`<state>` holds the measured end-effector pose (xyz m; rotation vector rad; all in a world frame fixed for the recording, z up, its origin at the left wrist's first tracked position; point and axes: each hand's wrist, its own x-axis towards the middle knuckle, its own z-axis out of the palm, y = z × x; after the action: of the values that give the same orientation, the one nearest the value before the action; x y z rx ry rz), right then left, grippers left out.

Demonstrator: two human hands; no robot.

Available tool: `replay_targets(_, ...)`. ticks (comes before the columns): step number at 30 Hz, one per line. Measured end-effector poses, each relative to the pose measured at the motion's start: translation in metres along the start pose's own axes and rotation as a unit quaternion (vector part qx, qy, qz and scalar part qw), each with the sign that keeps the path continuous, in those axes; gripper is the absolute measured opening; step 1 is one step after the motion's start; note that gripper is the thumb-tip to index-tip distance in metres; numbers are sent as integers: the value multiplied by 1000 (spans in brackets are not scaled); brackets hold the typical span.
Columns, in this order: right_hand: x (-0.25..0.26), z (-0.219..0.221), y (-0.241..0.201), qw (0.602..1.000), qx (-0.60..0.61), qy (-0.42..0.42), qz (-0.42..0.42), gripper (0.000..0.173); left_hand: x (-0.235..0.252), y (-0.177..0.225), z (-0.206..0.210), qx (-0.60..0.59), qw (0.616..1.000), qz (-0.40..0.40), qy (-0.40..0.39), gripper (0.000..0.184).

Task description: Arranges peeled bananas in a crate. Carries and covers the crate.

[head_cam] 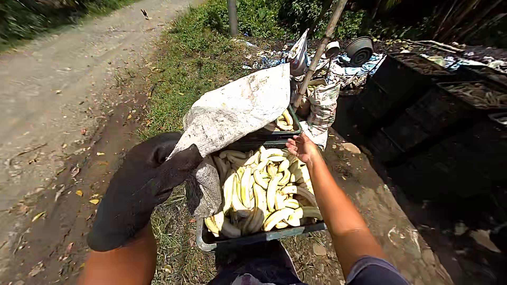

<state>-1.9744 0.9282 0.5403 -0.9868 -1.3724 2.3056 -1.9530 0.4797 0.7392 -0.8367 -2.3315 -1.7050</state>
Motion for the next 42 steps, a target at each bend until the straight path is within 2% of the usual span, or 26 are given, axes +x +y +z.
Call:
replay_targets(2, 13, 25, -17, 999, 35, -19, 4, 66, -21, -17, -25, 31, 997, 10, 76, 24)
replay_targets(3, 21, 39, -28, 998, 48, -36, 5, 68, -32, -24, -34, 51, 995, 11, 81, 26)
replay_targets(5, 45, 68, -49, 995, 70, -70, -9, 76, -54, -25, -42, 69, 997, -8, 41, 24)
replay_targets(7, 74, 96, -77, 990, 92, -98, -47, 82, -78, -18, -32, 88, 996, -28, -6, 29)
replay_targets(9, 113, 120, -109, 978, 127, -131, -101, 78, -99, -14, -10, 91, 995, -19, -34, 30)
replay_targets(10, 132, 132, -124, 970, 140, -143, -136, 69, -107, -12, 4, 112, 993, -10, -35, 32)
replay_targets(11, 147, 143, -140, 968, 125, -146, -163, 55, -114, -12, 19, 137, 990, 1, -39, 34)
replay_targets(13, 172, 162, -167, 980, -20, -89, -179, 39, -121, -9, 49, 191, 980, -3, -50, 39)
replay_targets(15, 190, 188, -193, 963, -184, -59, -186, 43, -121, 2, 77, 281, 957, -63, -41, 52)
replay_targets(18, 187, 238, -226, 905, -265, -134, -304, 43, -127, 15, 83, 426, 878, -217, -34, 66)
replay_targets(19, 180, 252, -234, 872, -258, -190, -369, 41, -132, 23, 82, 458, 847, -268, -16, 65)
replay_targets(21, 176, 265, -243, 775, -273, -298, -486, 38, -155, 28, 84, 531, 801, -276, 24, 64)
replay_targets(22, 178, 263, -245, 737, -298, -312, -521, 35, -163, 34, 93, 537, 792, -287, 28, 63)
replay_targets(23, 186, 252, -246, 724, -325, -303, -528, 35, -165, 44, 110, 525, 792, -310, 19, 61)
replay_targets(24, 200, 236, -245, 737, -345, -273, -513, 35, -163, 54, 134, 499, 796, -343, 5, 58)
replay_targets(25, 216, 215, -241, 771, -345, -232, -483, 36, -165, 56, 157, 486, 800, -351, -16, 56)
replay_targets(26, 226, 190, -235, 816, -333, -191, -433, 38, -170, 52, 181, 488, 809, -326, -37, 55)
replay_targets(28, 236, 136, -216, 893, -289, -106, -327, 40, -177, 38, 231, 525, 818, -227, -59, 48)
replay_targets(30, 244, 84, -199, 943, -225, -40, -241, 44, -180, 23, 273, 584, 796, -148, -61, 39)
replay_targets(31, 246, 58, -193, 953, -209, -31, -215, 47, -184, 18, 289, 604, 785, -126, -51, 34)
replay_targets(34, 239, -29, -181, 946, -280, -53, -154, 75, -203, 11, 327, 626, 774, -97, -9, 37)
replay_targets(35, 237, -55, -175, 940, -306, -57, -139, 80, -210, 13, 336, 624, 776, -93, 10, 40)
replay_targets(38, 228, -115, -147, 937, -319, -109, -93, 71, -229, 24, 361, 616, 778, -105, 66, 51)
replay_targets(42, 178, -142, -115, 923, -341, -169, -60, 60, -236, 59, 381, 611, 772, -146, 97, 55)
